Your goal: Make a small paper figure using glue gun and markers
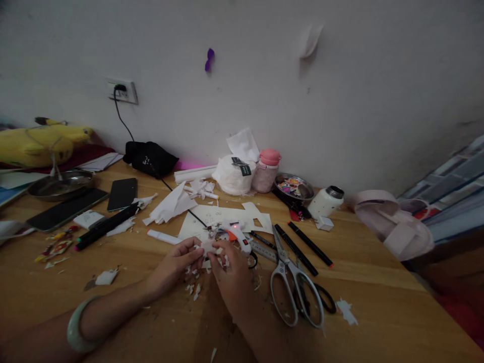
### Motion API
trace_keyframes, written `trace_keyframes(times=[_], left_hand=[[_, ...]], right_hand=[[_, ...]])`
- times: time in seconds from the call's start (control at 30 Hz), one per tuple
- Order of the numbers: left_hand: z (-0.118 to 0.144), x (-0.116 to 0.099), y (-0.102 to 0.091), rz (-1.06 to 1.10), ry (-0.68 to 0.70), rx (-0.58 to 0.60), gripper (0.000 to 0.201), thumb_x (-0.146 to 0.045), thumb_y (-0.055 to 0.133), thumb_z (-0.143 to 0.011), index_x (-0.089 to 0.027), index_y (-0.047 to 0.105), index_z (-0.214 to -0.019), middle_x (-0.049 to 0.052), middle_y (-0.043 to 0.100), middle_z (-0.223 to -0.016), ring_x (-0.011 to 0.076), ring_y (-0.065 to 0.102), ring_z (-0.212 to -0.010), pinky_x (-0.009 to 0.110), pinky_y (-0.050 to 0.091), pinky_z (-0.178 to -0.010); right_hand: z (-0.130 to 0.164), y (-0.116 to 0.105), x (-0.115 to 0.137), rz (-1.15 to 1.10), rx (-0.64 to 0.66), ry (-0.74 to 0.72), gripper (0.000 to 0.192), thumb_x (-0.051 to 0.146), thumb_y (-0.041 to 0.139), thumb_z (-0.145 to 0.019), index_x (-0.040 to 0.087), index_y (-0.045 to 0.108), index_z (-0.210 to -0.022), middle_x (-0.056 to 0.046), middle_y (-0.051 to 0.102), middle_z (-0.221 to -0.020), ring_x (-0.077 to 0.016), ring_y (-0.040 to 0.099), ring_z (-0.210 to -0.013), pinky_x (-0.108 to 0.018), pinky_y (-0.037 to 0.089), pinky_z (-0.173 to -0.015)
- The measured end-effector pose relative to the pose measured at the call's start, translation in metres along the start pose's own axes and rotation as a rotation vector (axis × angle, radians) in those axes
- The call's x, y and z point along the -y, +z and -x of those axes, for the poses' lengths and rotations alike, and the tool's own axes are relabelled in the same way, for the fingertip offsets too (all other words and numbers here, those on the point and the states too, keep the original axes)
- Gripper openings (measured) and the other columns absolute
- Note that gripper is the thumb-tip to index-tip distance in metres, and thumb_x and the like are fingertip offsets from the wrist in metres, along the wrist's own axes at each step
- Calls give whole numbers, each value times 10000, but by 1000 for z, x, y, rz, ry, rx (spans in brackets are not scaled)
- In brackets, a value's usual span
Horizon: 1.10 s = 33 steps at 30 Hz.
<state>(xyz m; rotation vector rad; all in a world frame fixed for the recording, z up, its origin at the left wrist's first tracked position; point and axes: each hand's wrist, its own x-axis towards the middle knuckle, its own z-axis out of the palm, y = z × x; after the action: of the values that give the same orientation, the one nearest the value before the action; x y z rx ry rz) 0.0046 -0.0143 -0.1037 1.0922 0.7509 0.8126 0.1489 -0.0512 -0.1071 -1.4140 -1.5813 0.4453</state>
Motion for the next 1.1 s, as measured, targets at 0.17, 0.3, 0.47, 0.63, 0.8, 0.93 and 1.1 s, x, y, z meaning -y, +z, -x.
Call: trace_keyframes(times=[0.17, 0.3, 0.47, 0.63, 0.8, 0.93, 1.1], left_hand=[[0, -2, -1, -26, 16, -20, 277, -399, 619, -678, -153, 491, -662, -60, 477, -483, 43, 351, -372, 154, 242, -344], [0, -2, -2, -18, 34, -19, 287, -389, 627, -674, -146, 484, -620, -57, 467, -473, 40, 344, -376, 156, 235, -350], [0, 1, -3, 69, -3, -5, 255, -351, 597, -714, -147, 473, -624, -57, 463, -470, 33, 320, -357, 147, 194, -322], [0, -1, -2, 197, -85, -2, 239, -320, 576, -723, -153, 446, -611, -64, 432, -435, 26, 279, -331, 141, 171, -315], [-1, -6, 0, 190, -129, -49, 258, -314, 595, -703, -146, 444, -579, -62, 429, -437, 22, 279, -339, 142, 161, -324], [0, -6, 1, 151, -143, -77, 283, -358, 618, -679, -150, 450, -585, -68, 432, -436, 25, 301, -340, 146, 166, -333], [-1, -6, 1, 154, -172, -103, 279, -359, 663, -616, -161, 466, -624, -77, 420, -445, 33, 318, -353, 142, 161, -328]], right_hand=[[1, 1, -2, 44, 40, -195, 227, 201, 480, -810, 192, 585, -1011, -47, 619, -991, -158, 560, -932, -287, 438, -835], [0, 1, -3, 99, 26, -219, 250, 195, 490, -807, 181, 573, -1042, -50, 619, -1005, -161, 566, -935, -284, 451, -824], [1, -1, 0, 112, 35, -219, 234, 211, 501, -811, 185, 572, -1033, -35, 617, -1003, -147, 556, -948, -261, 445, -830], [2, -2, -1, 141, 76, -212, 281, 263, 509, -813, 163, 566, -1070, -59, 614, -960, -161, 564, -875, -278, 460, -780], [1, -1, -2, 137, 65, -228, 236, 259, 469, -835, 151, 627, -973, -65, 594, -764, -152, 555, -743, -261, 462, -680], [-2, -3, 1, 85, 99, -203, 210, 236, 465, -829, 149, 656, -839, -60, 583, -711, -142, 536, -683, -245, 437, -618], [-4, -5, 3, 23, 164, -135, 268, 242, 460, -825, 150, 636, -644, -23, 531, -572, -118, 489, -577, -227, 383, -547]])
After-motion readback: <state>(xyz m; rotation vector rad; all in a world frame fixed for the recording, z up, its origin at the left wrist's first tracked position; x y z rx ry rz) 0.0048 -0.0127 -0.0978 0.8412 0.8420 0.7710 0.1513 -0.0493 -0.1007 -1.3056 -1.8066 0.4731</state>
